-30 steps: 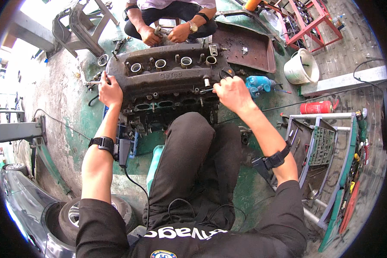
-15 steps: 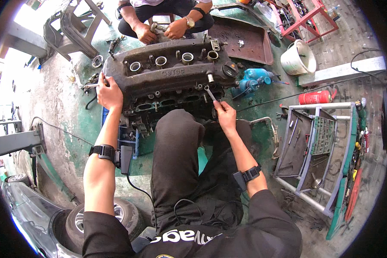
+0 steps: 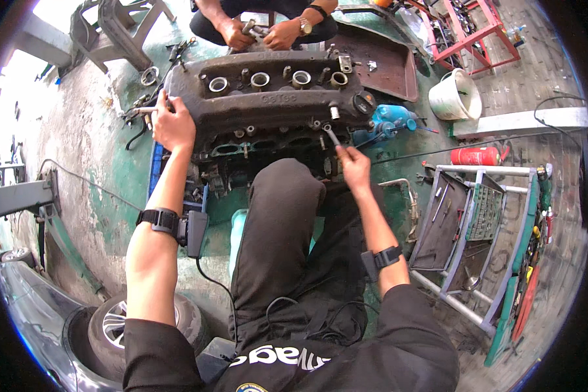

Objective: The person works on a car engine block, using a wrench to tighten bolts on the cylinder head. They briefly retrieve a different wrench from a tool cart and reposition a stool before continuing to tighten bolts on the engine.

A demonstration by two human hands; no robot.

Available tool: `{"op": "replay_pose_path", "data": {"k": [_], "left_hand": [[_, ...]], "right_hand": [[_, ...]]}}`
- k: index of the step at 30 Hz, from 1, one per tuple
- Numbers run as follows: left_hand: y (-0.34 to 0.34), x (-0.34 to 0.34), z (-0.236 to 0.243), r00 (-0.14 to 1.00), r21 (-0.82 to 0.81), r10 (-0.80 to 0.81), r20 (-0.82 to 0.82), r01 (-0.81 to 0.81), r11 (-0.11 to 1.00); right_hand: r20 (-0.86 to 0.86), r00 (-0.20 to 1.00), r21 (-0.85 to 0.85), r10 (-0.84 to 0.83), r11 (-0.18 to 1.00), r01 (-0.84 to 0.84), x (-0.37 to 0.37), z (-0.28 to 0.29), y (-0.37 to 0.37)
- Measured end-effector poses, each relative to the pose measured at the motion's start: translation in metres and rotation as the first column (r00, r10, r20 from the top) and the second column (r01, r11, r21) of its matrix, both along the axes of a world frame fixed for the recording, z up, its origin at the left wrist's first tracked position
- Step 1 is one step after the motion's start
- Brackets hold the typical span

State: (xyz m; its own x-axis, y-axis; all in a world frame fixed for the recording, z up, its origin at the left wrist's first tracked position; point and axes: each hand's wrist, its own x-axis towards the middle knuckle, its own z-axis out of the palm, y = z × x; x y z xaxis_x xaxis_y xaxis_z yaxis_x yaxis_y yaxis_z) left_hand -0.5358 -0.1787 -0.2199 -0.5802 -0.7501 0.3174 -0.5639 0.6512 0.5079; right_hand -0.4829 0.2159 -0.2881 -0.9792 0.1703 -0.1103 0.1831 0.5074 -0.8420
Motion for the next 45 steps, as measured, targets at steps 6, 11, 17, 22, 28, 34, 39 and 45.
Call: {"op": "replay_pose_path", "data": {"k": [6, 11, 17, 22, 28, 34, 39, 45], "left_hand": [[-0.002, 0.0, -0.003, 1.0, 0.019, -0.014, -0.02, 0.015, 1.0], [0.0, 0.0, 0.0, 1.0, 0.027, -0.006, -0.019, 0.007, 1.0], [0.002, 0.0, 0.002, 1.0, 0.023, 0.017, -0.007, -0.017, 1.0], [-0.001, -0.001, -0.004, 1.0, -0.003, 0.012, -0.004, -0.012, 1.0], [-0.002, -0.001, -0.004, 0.999, 0.013, 0.0, -0.034, 0.0, 1.0], [-0.003, -0.002, -0.005, 0.999, -0.006, -0.007, -0.049, 0.007, 1.0], [-0.005, -0.001, -0.01, 1.0, 0.005, -0.001, -0.027, 0.001, 1.0], [-0.005, 0.0, 0.001, 0.982, 0.015, -0.153, -0.114, 0.156, 0.988]], "right_hand": [[-0.018, 0.895, 0.656, 0.446, 0.681, -0.326, -0.056, 0.085, 0.026], [0.308, 0.656, 0.832, 0.689, 0.139, -0.537, -0.114, 0.14, 0.003], [0.092, 0.858, 0.724, 0.506, 0.558, -0.407, -0.066, 0.12, 0.018], [0.051, 0.997, 0.011, -0.054, 0.999, 0.053, 0.005, 0.025, 0.011], [0.062, 0.988, -0.219, -0.141, 0.964, 0.151, 0.027, -0.014, -0.01], [0.174, 0.965, -0.371, -0.194, 0.895, 0.247, 0.025, -0.009, -0.025], [0.109, 0.976, -0.079, -0.188, 0.977, 0.197, 0.019, -0.003, -0.029], [-0.106, 0.993, 0.106, -0.056, 0.992, 0.067, -0.001, 0.009, -0.009]]}}
